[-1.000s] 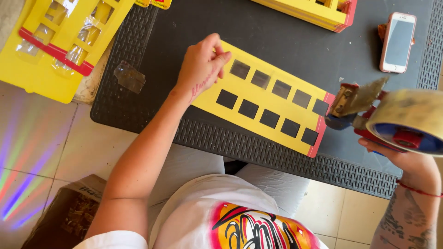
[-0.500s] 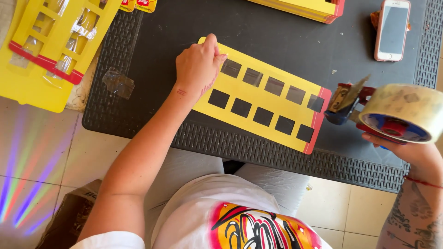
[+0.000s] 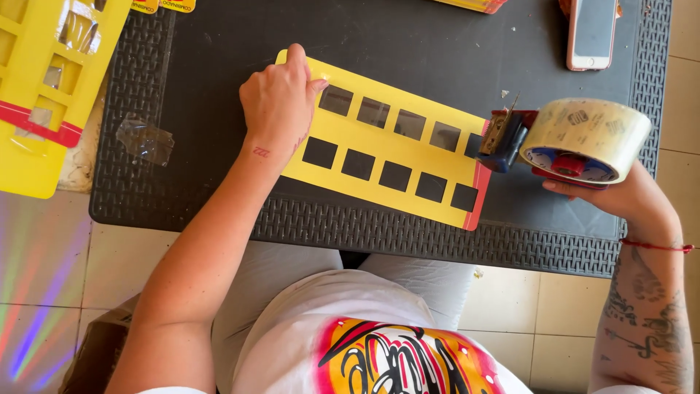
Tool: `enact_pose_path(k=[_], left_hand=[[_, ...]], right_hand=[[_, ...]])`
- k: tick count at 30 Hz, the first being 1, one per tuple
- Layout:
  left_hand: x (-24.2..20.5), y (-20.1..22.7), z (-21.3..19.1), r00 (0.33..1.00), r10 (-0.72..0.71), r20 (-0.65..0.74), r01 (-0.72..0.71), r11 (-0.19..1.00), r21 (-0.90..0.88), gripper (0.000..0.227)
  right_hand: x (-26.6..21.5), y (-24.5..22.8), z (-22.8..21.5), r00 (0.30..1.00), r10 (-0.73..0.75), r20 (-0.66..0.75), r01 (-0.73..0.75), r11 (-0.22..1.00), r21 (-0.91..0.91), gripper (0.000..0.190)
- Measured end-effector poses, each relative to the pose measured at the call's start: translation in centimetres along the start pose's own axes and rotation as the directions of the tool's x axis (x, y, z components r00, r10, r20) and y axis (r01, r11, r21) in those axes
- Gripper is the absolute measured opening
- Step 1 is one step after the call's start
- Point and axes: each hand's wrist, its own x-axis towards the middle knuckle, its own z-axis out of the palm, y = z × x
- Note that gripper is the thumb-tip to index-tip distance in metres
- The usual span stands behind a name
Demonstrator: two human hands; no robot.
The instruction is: The person repeatedly applies clear packing tape over the surface of yellow plastic trays using a handheld tape dispenser. They smooth the tape with their fingers, move finished trays aside, and continue the process on additional trays.
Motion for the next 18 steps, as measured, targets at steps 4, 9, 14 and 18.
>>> enact_pose_path(k=[4, 9, 14, 18], left_hand=[[0.1, 0.1, 0.0, 0.999, -0.027, 0.019, 0.027, 1.000, 0.002, 0.045], [0.0, 0.1, 0.3, 0.999, -0.040, 0.008, 0.040, 0.999, 0.019, 0.047], [0.4, 0.2, -0.5, 0.987, -0.141, 0.077, 0.142, 0.990, -0.011, 0.048], [0.8, 0.0, 1.7, 0.974, -0.118, -0.195, 0.170, 0.945, 0.281, 0.056]], right_hand=[[0.2, -0.2, 0.1, 0.998, -0.066, 0.020, 0.066, 0.998, -0.009, 0.078], [0.3, -1.2, 0.3, 0.979, -0.203, 0.022, 0.204, 0.979, -0.029, 0.081], [0.6, -1.2, 0.1, 0.995, -0.091, 0.037, 0.092, 0.995, -0.038, 0.079], [0.8, -0.5, -0.3, 0.999, 0.000, 0.041, 0.004, 0.996, -0.093, 0.060]])
